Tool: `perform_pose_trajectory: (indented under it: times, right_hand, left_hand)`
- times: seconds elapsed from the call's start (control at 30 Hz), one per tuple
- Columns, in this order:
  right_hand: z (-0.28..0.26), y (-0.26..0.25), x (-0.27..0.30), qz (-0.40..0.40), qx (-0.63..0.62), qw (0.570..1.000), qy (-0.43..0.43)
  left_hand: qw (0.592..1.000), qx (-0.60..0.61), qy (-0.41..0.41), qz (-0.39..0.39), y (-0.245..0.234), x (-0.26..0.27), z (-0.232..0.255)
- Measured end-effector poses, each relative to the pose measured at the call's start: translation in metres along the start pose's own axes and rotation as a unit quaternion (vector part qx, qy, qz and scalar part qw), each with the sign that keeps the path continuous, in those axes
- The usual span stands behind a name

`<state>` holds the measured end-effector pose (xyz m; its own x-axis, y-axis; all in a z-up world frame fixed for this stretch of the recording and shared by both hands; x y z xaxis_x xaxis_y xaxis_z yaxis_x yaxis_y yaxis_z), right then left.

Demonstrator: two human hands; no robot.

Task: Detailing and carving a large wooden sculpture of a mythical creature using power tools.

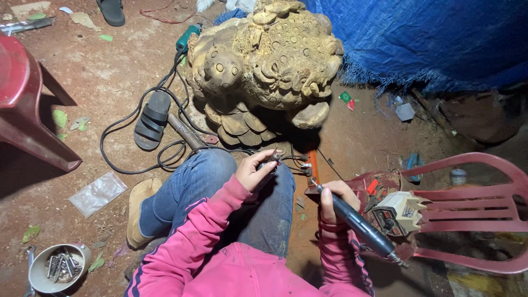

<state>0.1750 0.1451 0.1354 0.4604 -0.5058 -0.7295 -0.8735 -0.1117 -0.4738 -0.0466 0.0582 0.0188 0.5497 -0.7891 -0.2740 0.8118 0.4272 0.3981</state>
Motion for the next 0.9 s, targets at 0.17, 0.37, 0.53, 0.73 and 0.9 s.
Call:
perform_pose_trajectory:
  times: [0.17, 0.37, 0.53, 0.73, 0.9]
  right_hand:
    - [-0.039, 0.034, -0.029, 0.019, 0.055, 0.988, -0.144]
    - [-0.110, 0.076, -0.070, -0.113, 0.038, 0.944, -0.308]
    - [-0.096, 0.076, -0.066, -0.146, -0.020, 0.938, -0.314]
    - [-0.045, 0.033, -0.031, 0.024, 0.050, 0.973, -0.223]
    - [0.008, -0.011, 0.017, 0.054, 0.077, 0.987, -0.131]
  left_hand:
    - [0.999, -0.005, 0.030, 0.020, -0.005, 0.001, 0.000]
    - [0.997, -0.017, 0.038, 0.066, -0.010, 0.005, -0.013]
    - [0.992, -0.053, 0.043, 0.105, -0.008, 0.004, -0.001]
    - [0.988, -0.127, 0.089, 0.011, 0.000, -0.004, 0.000]
    - [0.956, -0.249, 0.149, -0.055, 0.014, -0.001, 0.030]
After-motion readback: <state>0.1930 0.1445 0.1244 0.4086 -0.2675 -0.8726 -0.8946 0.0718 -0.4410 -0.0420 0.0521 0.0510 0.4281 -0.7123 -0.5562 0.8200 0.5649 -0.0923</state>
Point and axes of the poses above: each hand's wrist, its own x-axis away from the middle knuckle, its own y-axis out of the palm, z = x × y, the point moved 8 cm from there along -x, towards the middle knuckle, and after that the axes turned 10 degrees about x, right-handed, at the moved point
